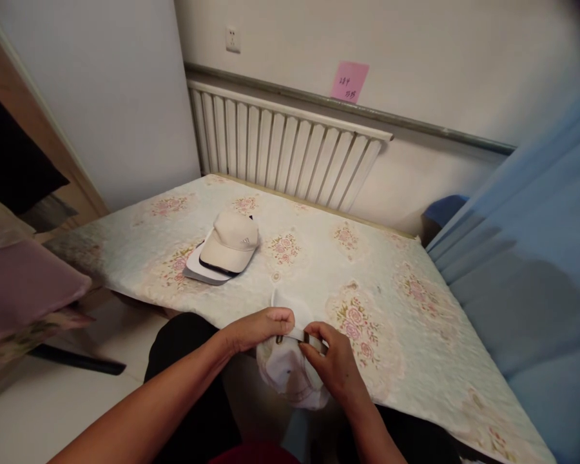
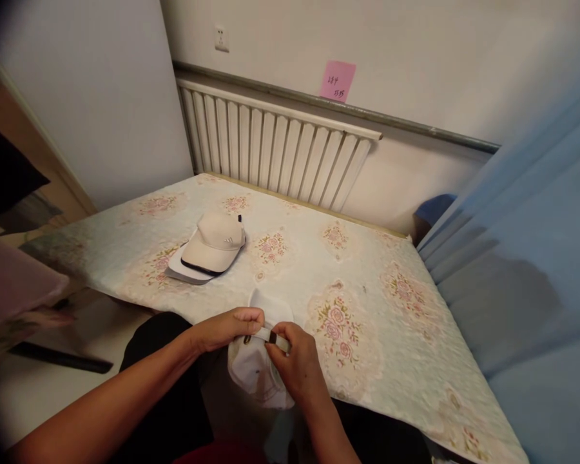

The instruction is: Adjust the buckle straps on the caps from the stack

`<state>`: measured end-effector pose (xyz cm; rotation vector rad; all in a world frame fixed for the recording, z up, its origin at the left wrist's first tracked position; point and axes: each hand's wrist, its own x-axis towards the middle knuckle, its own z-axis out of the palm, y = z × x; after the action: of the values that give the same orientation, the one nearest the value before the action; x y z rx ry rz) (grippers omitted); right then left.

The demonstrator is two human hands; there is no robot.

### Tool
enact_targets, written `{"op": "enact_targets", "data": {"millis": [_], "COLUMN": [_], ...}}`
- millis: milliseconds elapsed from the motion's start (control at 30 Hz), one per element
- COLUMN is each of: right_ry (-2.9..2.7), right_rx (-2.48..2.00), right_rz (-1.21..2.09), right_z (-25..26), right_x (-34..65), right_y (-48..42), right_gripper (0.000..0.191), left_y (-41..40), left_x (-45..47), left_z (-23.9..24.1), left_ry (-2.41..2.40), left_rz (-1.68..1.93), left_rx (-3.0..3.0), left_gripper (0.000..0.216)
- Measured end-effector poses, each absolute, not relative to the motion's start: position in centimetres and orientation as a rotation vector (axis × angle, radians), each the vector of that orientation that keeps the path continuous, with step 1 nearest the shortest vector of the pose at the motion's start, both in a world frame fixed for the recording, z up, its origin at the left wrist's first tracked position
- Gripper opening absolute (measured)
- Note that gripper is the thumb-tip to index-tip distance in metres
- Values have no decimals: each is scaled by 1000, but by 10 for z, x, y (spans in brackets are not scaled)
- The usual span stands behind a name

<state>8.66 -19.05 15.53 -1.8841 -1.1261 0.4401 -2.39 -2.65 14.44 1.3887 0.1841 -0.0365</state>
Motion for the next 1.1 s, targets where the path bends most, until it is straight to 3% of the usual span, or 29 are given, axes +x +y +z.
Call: {"op": "enact_targets", "data": {"millis": [1100], "right_ry": [-1178], "right_rx": [-1906], "right_rz": [455], "right_z": [149], "right_x": [95], "right_y": [-198], "right_gripper": [5], "left_y": [-21], "left_x": [-34], "left_z": [143], "left_ry": [273], "left_rz": [-112], "left_rx": [1290], "left_gripper": [31]}}
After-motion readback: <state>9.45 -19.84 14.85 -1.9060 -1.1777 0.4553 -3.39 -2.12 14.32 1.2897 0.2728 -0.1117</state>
